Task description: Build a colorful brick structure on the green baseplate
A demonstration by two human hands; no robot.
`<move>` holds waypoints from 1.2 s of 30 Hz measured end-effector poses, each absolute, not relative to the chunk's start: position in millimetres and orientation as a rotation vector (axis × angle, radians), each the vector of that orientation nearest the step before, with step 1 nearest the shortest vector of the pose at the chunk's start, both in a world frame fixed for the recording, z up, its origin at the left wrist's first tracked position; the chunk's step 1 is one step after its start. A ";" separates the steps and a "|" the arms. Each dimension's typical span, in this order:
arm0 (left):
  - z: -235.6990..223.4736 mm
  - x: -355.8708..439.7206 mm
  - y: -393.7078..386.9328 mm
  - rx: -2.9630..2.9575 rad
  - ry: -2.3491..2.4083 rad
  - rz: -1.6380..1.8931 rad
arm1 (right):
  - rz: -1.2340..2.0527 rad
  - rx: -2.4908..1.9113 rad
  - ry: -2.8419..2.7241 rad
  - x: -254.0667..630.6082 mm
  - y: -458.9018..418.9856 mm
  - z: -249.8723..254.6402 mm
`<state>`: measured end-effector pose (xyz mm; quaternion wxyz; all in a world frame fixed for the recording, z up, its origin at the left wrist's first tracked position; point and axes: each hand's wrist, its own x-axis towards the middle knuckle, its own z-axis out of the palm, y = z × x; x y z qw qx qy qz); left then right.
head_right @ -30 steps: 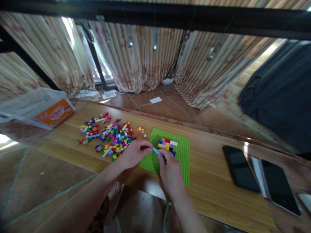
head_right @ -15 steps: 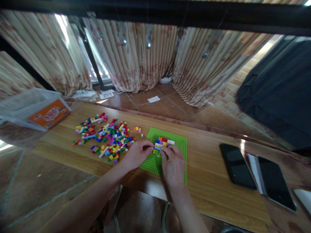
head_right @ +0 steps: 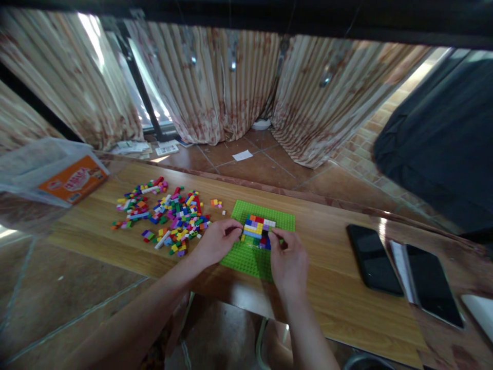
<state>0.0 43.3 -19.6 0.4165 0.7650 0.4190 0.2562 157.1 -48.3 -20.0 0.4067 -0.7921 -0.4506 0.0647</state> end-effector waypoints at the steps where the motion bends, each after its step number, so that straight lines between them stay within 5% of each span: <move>1: -19.2 0.1 43.4 1.932 1.058 0.636 | 0.179 -2.018 -1.116 158.1 -48.3 -19.5; 28: -10.0 9.9 42.5 1.871 1.266 0.541 | 0.263 -2.084 -1.058 148.0 -37.8 -24.1; 36: -11.3 -5.6 52.2 1.836 1.205 0.652 | 0.353 -1.741 -0.661 162.9 -37.4 -26.7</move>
